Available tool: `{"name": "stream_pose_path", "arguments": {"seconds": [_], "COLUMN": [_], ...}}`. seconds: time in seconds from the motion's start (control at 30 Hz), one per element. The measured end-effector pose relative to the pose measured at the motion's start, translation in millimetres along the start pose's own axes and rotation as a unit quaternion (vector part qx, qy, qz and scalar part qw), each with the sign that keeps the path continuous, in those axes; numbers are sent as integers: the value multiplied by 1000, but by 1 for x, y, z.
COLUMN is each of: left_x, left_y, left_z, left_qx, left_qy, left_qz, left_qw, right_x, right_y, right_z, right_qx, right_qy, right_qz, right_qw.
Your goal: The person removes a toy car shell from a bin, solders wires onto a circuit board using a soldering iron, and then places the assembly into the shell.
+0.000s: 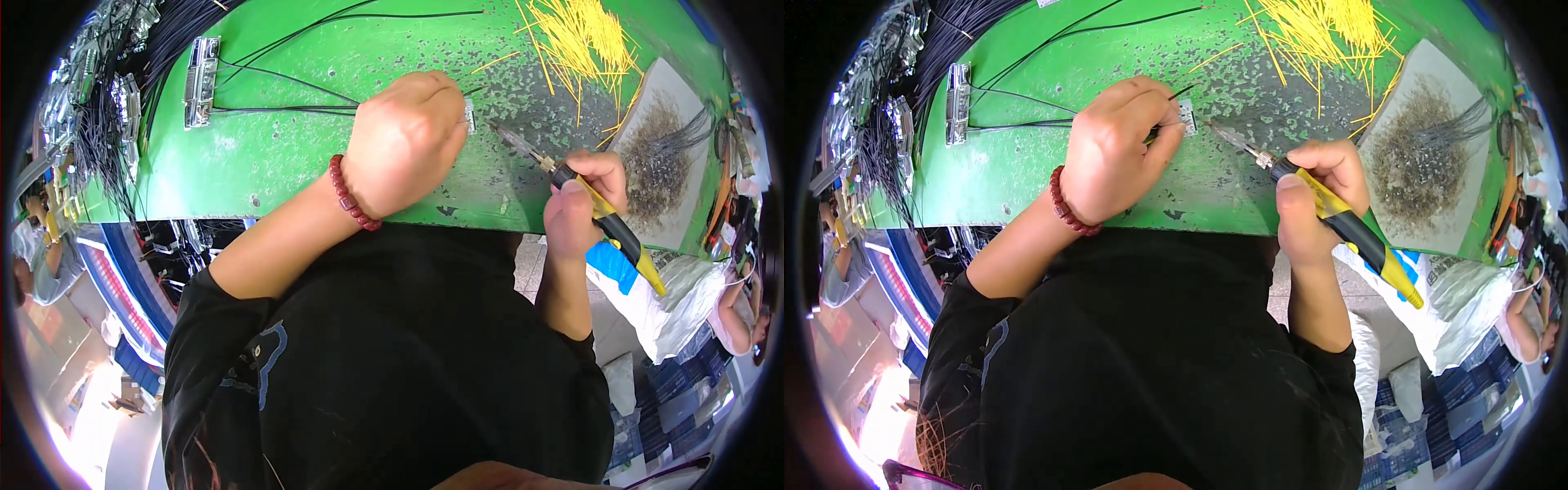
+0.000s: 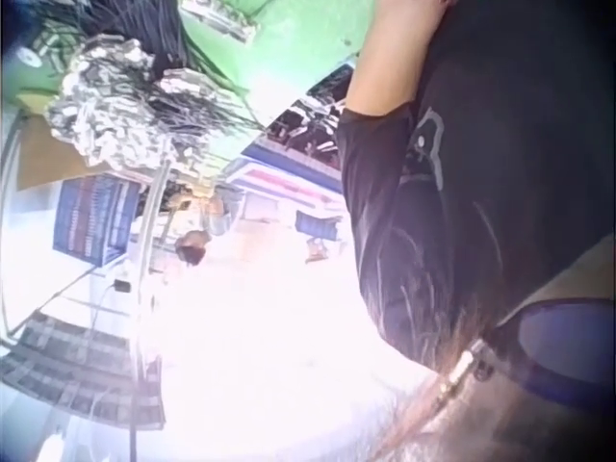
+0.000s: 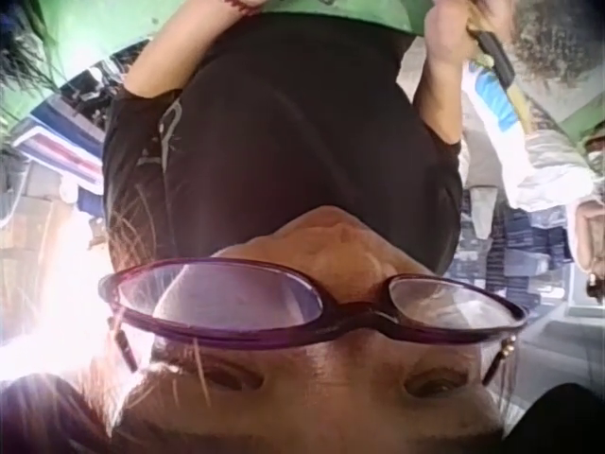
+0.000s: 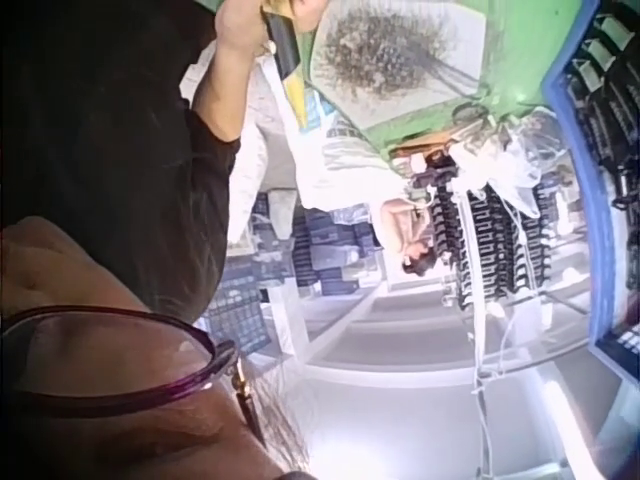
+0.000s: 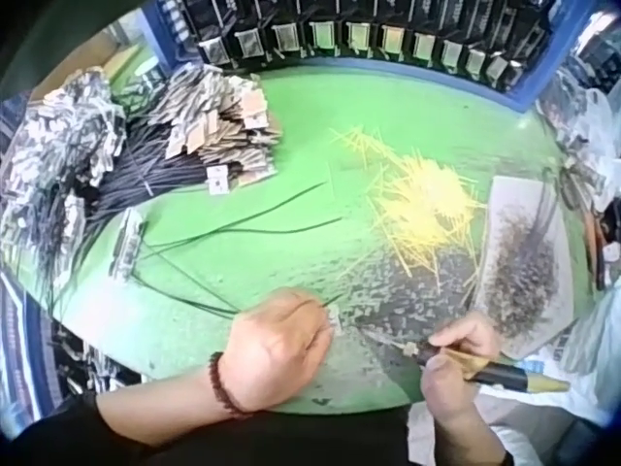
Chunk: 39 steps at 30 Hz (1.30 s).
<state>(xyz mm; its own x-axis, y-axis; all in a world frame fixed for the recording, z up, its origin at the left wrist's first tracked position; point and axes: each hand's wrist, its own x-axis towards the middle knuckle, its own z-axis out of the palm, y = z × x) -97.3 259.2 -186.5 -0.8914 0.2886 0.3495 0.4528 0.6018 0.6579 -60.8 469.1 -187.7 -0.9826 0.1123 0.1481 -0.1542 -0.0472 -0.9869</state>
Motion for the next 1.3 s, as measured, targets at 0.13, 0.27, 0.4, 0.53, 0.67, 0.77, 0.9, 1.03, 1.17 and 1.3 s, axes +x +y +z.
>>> {"name": "stream_pose_path", "arguments": {"seconds": [0.13, 0.27, 0.4, 0.53, 0.67, 0.77, 0.9, 1.03, 1.17, 1.3], "left_x": [2, 2, 3, 1, 2, 2, 2, 4, 9, 12], "left_y": [0, 1, 0, -1, -1, 1, 0, 0, 3, 5], "left_z": [0, -1, -1, -1, 0, -1, 0, -2, -9, -12], "left_qx": [-5, -1, -4, -1, 0, -1, 0, -4, 5, 8], "left_qy": [-4, -7, -10, -10, -6, -10, -3, -15, -69, -87], "left_qz": [2, 3, 6, 8, 14, 11, 13, 12, 0, -10], "left_qw": [1000, 1000, 1000, 1000, 1000, 1000, 1000, 1000, 998, 996], "right_x": [-1, 2, 2, 1, 0, 0, 1, 2, 1, 2], "right_y": [9, 8, 8, 6, 8, 7, 5, 7, 8, 8], "right_z": [-1, 2, 1, 3, 0, 0, 2, 3, 2, 3], "right_qx": [19, 11, 11, -5, -20, -24, 7, 13, 23, 24], "right_qy": [-23, -18, -35, -53, -41, 0, -18, -11, -17, -29], "right_qz": [-9, -29, -29, -7, -14, -36, -14, -24, -20, -19], "right_qw": [1000, 999, 999, 999, 999, 999, 1000, 1000, 999, 999]}}
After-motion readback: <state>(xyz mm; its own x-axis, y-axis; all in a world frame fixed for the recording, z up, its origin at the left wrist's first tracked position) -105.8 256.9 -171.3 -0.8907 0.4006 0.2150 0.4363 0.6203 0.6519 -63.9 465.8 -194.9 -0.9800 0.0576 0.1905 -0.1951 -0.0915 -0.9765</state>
